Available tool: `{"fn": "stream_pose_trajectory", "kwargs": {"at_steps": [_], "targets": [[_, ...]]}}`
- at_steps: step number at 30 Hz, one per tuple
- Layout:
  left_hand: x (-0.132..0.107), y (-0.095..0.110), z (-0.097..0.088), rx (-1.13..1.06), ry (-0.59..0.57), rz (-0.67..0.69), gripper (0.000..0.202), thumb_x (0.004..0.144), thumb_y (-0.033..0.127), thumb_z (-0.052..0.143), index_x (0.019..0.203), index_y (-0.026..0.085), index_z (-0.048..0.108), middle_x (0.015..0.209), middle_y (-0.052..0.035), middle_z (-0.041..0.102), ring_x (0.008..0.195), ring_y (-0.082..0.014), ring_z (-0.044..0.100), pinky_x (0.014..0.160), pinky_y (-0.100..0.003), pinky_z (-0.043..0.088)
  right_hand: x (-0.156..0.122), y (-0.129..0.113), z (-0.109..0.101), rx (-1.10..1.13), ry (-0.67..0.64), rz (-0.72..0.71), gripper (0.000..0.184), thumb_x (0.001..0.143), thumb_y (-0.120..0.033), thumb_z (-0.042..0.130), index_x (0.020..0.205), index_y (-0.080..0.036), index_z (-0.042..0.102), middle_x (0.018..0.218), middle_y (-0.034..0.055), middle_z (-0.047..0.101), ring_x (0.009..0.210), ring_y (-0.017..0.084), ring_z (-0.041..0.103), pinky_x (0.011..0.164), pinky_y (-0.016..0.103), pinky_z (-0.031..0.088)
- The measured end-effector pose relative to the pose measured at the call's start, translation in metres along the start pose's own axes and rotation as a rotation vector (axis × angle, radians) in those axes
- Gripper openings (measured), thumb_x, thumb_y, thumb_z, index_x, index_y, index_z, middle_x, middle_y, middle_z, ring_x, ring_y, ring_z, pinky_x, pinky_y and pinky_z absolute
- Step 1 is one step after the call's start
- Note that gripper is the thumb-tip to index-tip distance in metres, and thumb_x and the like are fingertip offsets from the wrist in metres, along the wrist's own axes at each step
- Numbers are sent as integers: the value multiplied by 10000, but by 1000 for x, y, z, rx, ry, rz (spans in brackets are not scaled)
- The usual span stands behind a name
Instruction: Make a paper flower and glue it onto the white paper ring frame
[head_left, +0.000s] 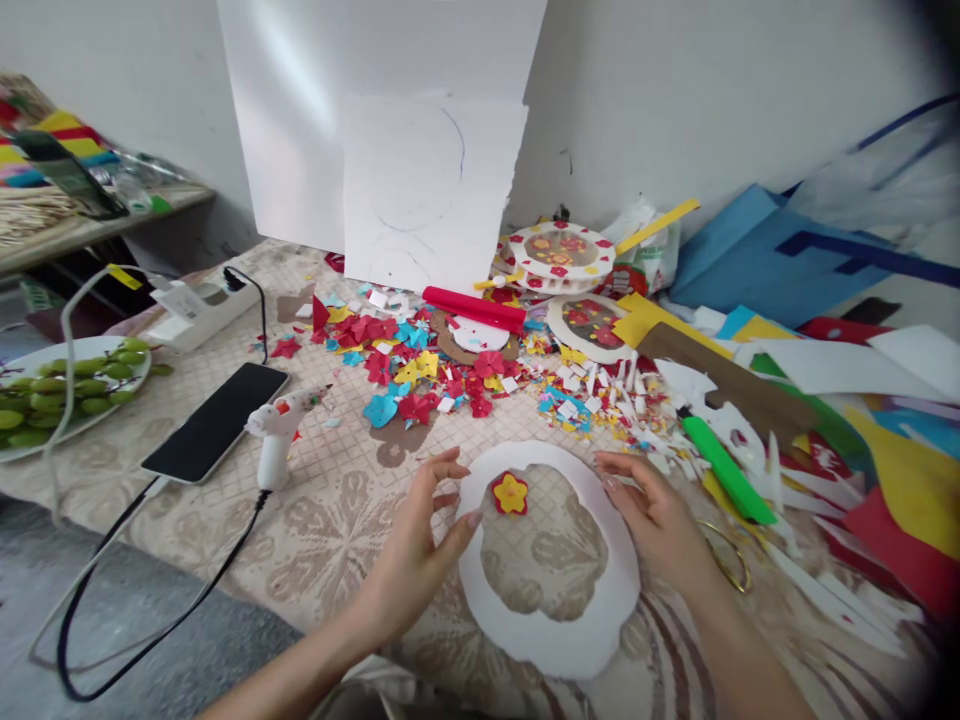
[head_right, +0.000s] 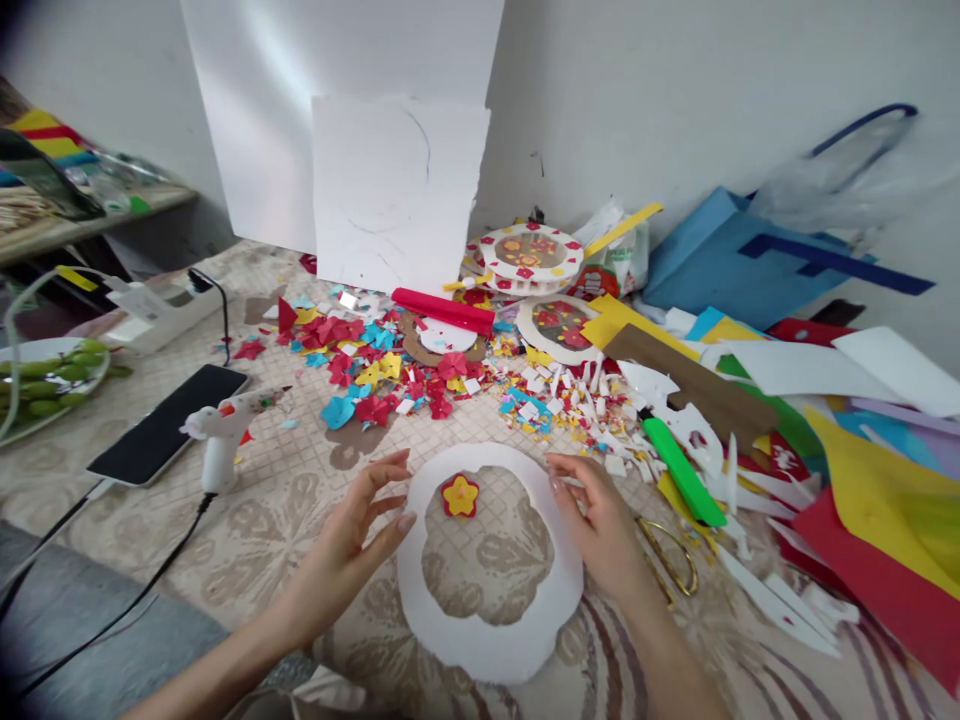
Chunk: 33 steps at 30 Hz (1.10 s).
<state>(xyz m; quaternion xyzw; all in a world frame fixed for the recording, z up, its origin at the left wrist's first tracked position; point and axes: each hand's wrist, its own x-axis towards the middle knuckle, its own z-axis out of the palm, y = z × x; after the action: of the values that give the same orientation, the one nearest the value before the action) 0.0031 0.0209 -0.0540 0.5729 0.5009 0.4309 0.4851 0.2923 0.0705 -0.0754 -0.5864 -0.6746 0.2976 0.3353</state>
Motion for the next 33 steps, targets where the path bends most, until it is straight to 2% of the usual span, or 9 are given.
{"fn": "stream_pose_trajectory", "kwargs": {"at_steps": [6,11,15,20,27,33], "targets": [[0,1,-9,24,50,-15,246,903,283,490,1143,251,445,1426,-109,349,1286,-240,392,958,-421,436,-3,-10,3,50,13,13,277,894,-360,485,1133,-244,563,1184,78,570,1075,217,570,919,385,496],[7,2,-16,-19,47,-116,259,890,244,486,1146,225,451,1248,-113,512,1089,-216,543,854,-394,491,-6,-23,9,152,-23,50,268,892,-375,489,1105,-236,573,1145,83,594,1030,212,608,835,343,542],[12,-2,-20,-61,24,-128,245,889,207,463,1134,214,461,1167,-100,555,1022,-195,572,826,-371,507,-8,-26,12,148,-48,34,251,898,-363,481,1094,-247,584,1156,67,594,1031,199,610,874,336,523],[17,-5,-26,-81,23,-107,224,889,206,469,1112,212,463,1182,-92,557,1006,-179,584,857,-368,498,-8,-26,10,110,-5,5,242,903,-352,479,1091,-251,591,1142,55,607,1056,194,588,887,331,504],[22,-3,-36,-124,44,-106,227,878,263,523,1088,190,475,1126,-100,602,1000,-188,607,853,-355,506,-7,-29,10,166,20,3,235,902,-341,498,1083,-228,593,1091,70,630,997,194,612,859,329,509],[24,-4,-41,-131,66,-97,286,845,296,585,1089,179,491,1095,-109,638,998,-202,623,907,-399,494,-11,-33,9,192,28,8,223,901,-344,500,1064,-228,600,1045,63,644,951,188,625,844,328,513]]}}
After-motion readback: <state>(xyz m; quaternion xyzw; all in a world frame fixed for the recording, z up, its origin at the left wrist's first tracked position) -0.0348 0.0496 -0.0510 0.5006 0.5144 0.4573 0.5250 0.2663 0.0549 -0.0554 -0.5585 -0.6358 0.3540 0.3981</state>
